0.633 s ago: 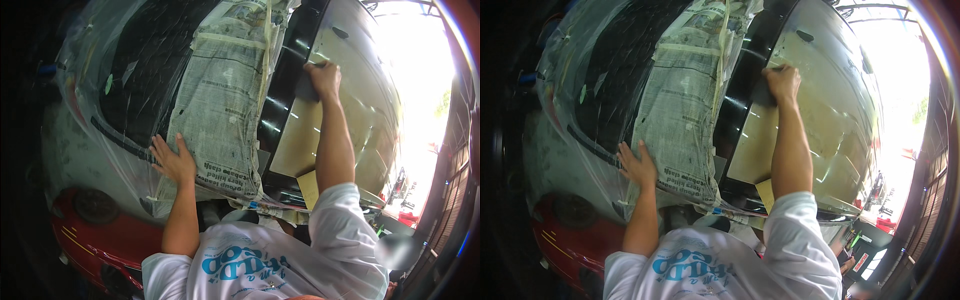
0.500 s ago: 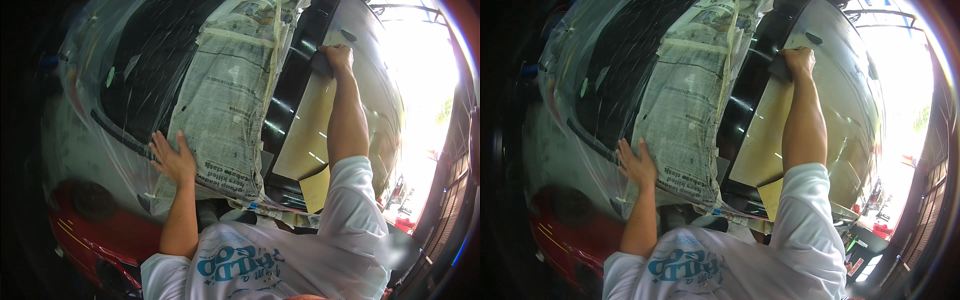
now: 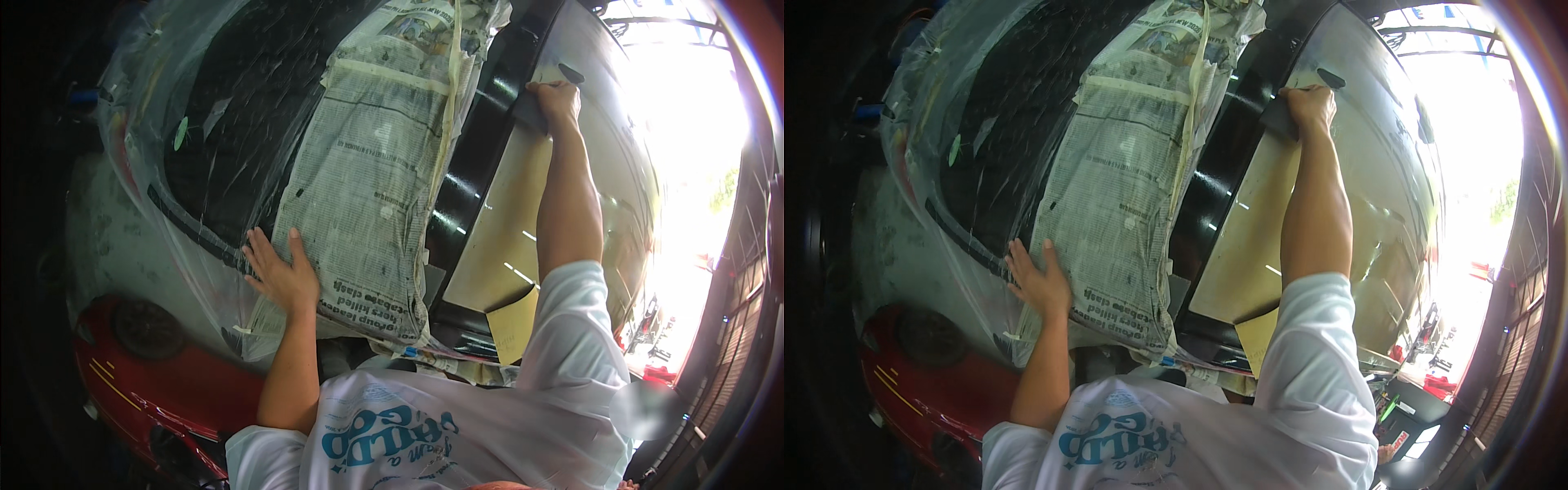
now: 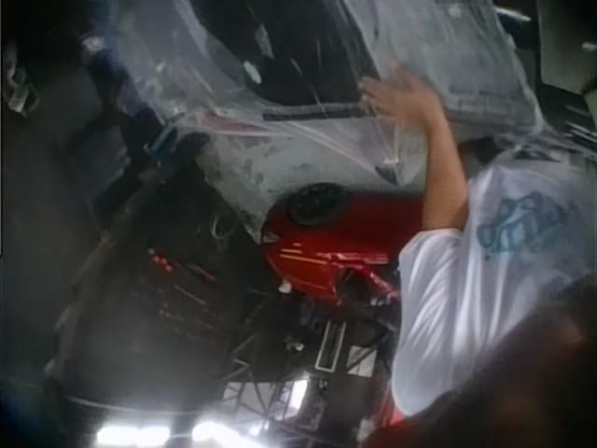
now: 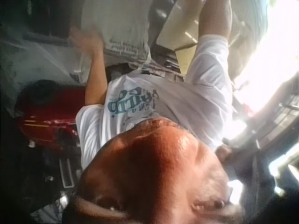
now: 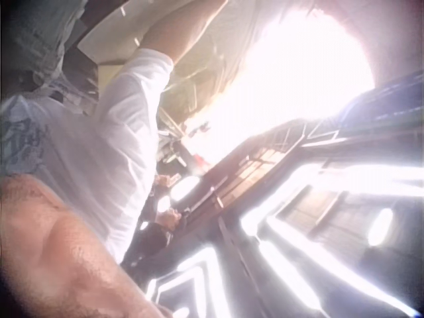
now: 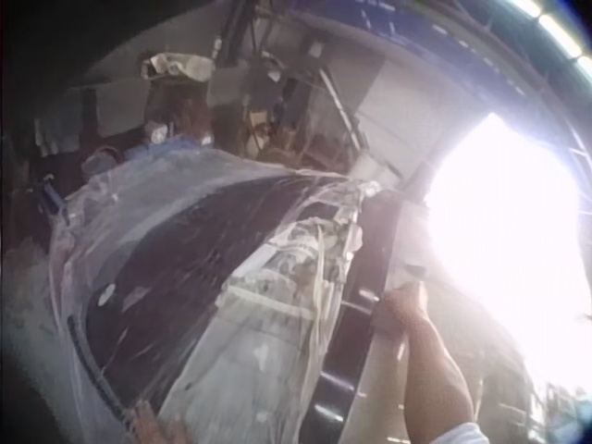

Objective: The person sands the hood of a car using a sanding block and then wipes the surface with a cloth. The hood is partially masked with newspaper and tape. A coworker is also working on the hood in the background.

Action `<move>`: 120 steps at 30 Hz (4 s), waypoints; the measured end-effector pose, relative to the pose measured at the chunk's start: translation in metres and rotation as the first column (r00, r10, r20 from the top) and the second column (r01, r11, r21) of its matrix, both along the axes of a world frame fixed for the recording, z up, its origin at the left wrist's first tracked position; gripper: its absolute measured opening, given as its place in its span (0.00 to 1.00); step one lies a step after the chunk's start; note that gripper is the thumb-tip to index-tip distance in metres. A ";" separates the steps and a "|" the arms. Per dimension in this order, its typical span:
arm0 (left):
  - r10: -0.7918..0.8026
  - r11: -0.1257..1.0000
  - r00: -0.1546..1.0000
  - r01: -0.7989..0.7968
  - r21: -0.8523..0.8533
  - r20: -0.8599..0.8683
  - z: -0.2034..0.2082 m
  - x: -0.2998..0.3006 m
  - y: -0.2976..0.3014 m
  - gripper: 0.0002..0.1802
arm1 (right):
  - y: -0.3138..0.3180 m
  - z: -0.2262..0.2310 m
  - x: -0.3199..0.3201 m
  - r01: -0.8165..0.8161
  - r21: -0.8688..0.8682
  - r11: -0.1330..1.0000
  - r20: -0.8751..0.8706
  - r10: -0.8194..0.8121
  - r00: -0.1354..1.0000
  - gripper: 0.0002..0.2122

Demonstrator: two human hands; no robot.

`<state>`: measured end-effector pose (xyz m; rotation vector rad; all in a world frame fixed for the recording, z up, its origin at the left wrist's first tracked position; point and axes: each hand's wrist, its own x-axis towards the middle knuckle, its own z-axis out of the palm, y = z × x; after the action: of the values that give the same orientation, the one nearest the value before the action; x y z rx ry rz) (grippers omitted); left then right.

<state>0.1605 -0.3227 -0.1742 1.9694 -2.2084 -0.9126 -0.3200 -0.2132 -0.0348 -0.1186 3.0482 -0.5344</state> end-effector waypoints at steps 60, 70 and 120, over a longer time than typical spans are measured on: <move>0.017 1.000 1.000 -0.017 0.004 0.006 -0.006 0.001 -0.001 0.46 | -0.019 -0.007 -0.125 0.042 0.014 0.999 -0.008 -0.042 0.999 0.19; 0.035 0.999 0.999 -0.035 -0.008 -0.009 -0.008 0.004 0.002 0.47 | -0.025 -0.005 -0.139 -0.018 0.129 0.992 -0.007 0.019 1.000 0.21; 0.002 1.000 0.999 -0.002 -0.003 -0.032 -0.005 0.007 0.000 0.49 | 0.014 -0.055 -0.269 -0.372 0.385 0.845 0.079 0.371 0.925 0.11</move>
<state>0.1679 -0.3230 -0.1793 1.9412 -2.1893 -0.9332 -0.5893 -0.1988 -0.0896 -0.6717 2.9371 0.1086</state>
